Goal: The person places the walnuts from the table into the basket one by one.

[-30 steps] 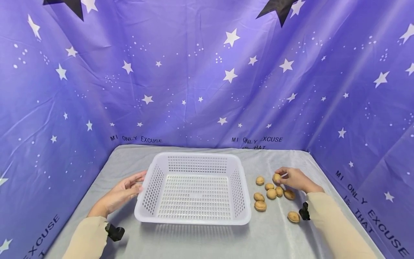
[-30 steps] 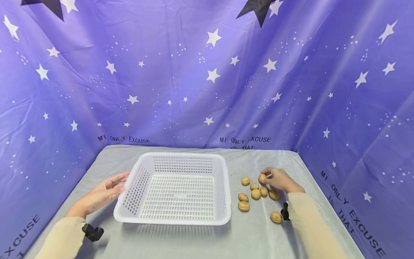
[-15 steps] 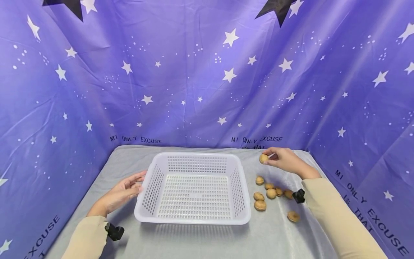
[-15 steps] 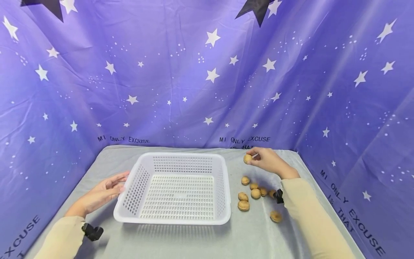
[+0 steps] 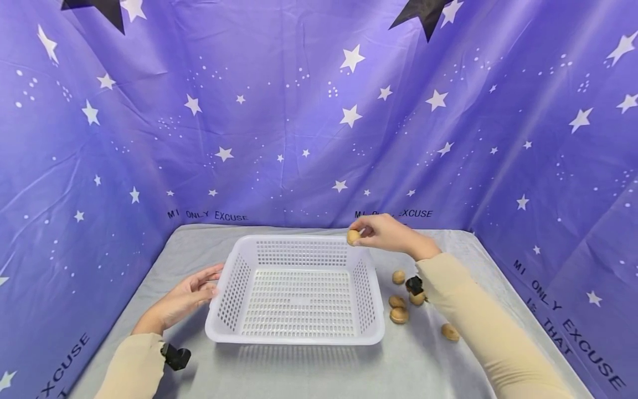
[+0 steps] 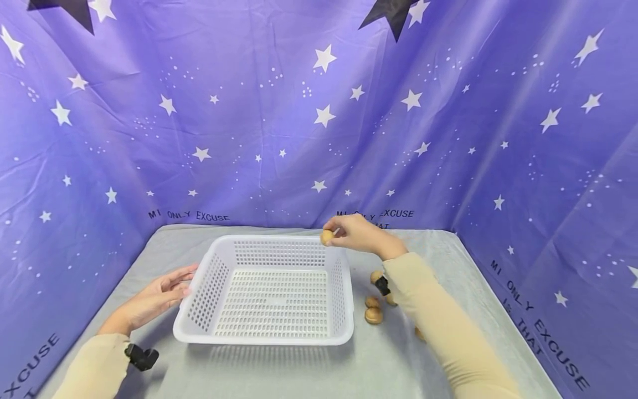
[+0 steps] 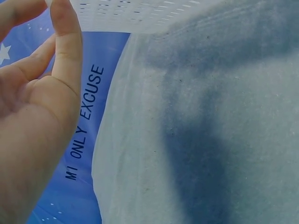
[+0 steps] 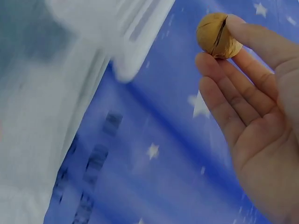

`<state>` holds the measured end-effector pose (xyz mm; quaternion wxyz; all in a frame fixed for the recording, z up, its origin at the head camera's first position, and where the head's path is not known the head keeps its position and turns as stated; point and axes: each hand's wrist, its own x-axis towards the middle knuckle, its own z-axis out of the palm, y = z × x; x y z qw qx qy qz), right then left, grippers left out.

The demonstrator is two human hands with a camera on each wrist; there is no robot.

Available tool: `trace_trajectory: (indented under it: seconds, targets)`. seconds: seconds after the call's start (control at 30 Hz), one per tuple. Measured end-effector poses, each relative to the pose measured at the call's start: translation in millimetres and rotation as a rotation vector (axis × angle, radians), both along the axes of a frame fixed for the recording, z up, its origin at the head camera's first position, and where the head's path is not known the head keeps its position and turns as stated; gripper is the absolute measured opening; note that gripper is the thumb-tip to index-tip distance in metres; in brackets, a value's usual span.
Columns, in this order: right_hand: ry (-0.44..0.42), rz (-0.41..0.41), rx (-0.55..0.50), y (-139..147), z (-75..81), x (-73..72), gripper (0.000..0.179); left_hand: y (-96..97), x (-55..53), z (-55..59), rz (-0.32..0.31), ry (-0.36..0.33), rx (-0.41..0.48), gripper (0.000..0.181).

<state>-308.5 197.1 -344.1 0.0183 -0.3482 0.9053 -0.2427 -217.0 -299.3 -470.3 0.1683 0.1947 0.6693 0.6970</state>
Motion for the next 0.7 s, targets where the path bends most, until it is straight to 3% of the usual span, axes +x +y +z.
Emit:
trace_trajectory:
  seconds: [0.3, 0.7]
  targets:
    - [-0.065, 0.132, 0.009, -71.7, -15.6, -9.1, 0.033, -1.2, 0.0, -0.1, -0.035, 0.023, 0.039, 0.064]
    - [-0.187, 0.164, 0.005, -150.4, -70.5, -18.0, 0.034, 0.3, 1.0, 2.1, -0.012, 0.005, 0.011, 0.066]
